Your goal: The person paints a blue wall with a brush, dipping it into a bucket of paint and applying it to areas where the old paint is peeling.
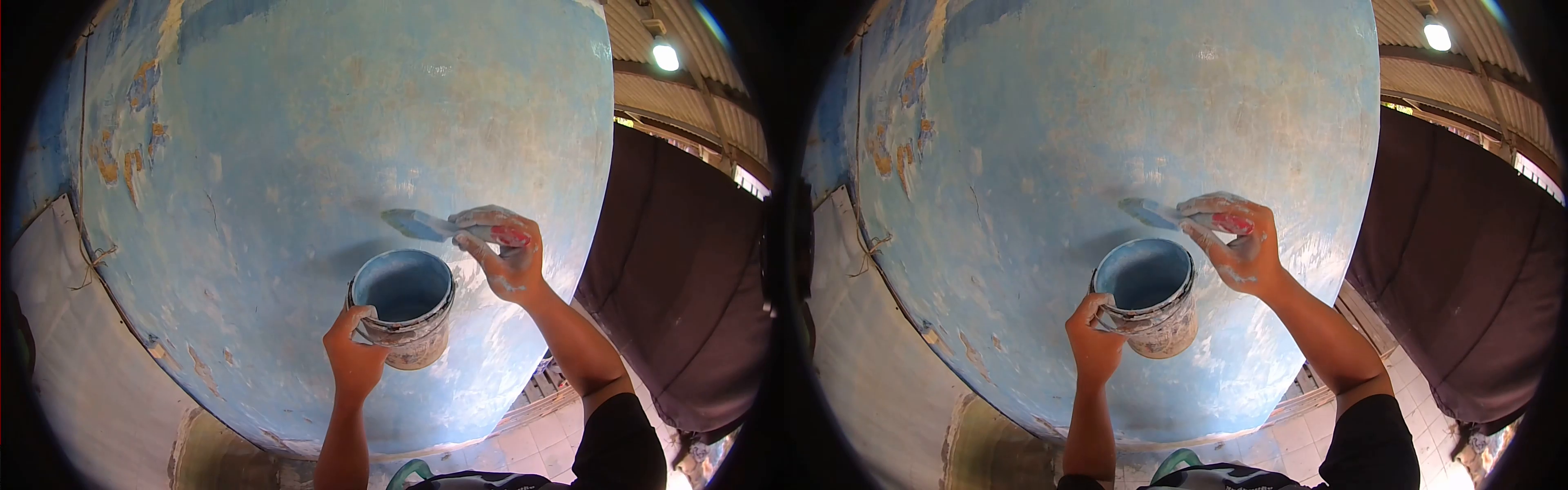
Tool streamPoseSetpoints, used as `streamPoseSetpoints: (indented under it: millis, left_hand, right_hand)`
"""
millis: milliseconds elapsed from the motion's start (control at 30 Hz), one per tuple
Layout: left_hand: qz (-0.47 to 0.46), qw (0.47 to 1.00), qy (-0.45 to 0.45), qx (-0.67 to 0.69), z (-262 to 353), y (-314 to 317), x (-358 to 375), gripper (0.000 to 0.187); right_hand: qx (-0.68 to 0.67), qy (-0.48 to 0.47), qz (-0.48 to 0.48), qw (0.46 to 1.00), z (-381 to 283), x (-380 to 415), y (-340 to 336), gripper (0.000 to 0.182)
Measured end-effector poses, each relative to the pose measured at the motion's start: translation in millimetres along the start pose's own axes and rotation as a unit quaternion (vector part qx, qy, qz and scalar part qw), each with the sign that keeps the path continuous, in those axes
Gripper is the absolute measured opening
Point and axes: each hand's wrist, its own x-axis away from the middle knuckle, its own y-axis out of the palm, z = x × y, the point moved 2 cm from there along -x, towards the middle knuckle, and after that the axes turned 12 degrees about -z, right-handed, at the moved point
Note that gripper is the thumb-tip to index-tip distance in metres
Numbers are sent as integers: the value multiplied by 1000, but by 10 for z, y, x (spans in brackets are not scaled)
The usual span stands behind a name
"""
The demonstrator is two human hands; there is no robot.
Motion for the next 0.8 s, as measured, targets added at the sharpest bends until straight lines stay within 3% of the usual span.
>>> streamPoseSetpoints:
  millis: [133, 200, 233, 267, 333, 367, 467, 567, 667, 767, 800]
  left_hand:
    - [-5, 999, -12, -30, 1, -17, -2, 44]
    - [9, 1000, -19, -19, 12, -24, 23, 46]
    - [10, 1000, -20, -19, 2, -31, 36, 46]
    - [15, 999, -24, -25, -14, -46, 61, 46]
    - [22, 999, -29, -31, -61, -86, 97, 46]
    - [33, 998, -37, -34, -107, -111, 118, 45]
    - [45, 997, -43, -40, -195, -191, 172, 43]
    - [35, 997, -48, -48, -211, -245, 190, 43]
    - [26, 997, -51, -59, -248, -251, 217, 43]
    - [31, 996, -48, -64, -285, -264, 275, 42]
    - [35, 996, -46, -62, -293, -272, 290, 42]
  right_hand:
    - [150, -111, 20, 982, 231, -313, -106, 23]
    - [335, -147, -37, 930, 356, -341, -35, 28]
    - [401, -144, -75, 901, 515, -289, 20, 40]
    - [401, -143, -77, 902, 630, -204, 64, 40]
    - [463, -142, -190, 854, 788, 39, 253, 49]
    - [468, -145, -199, 849, 921, 204, 359, 53]
    - [402, -99, -266, 871, 747, 215, 441, 50]
    - [424, -125, -215, 871, 583, -140, 259, 46]
    - [448, -147, -82, 878, 670, -422, 60, 50]
    - [478, -142, -80, 863, 885, -261, 196, 50]
    - [498, -167, -135, 840, 932, -96, 302, 47]
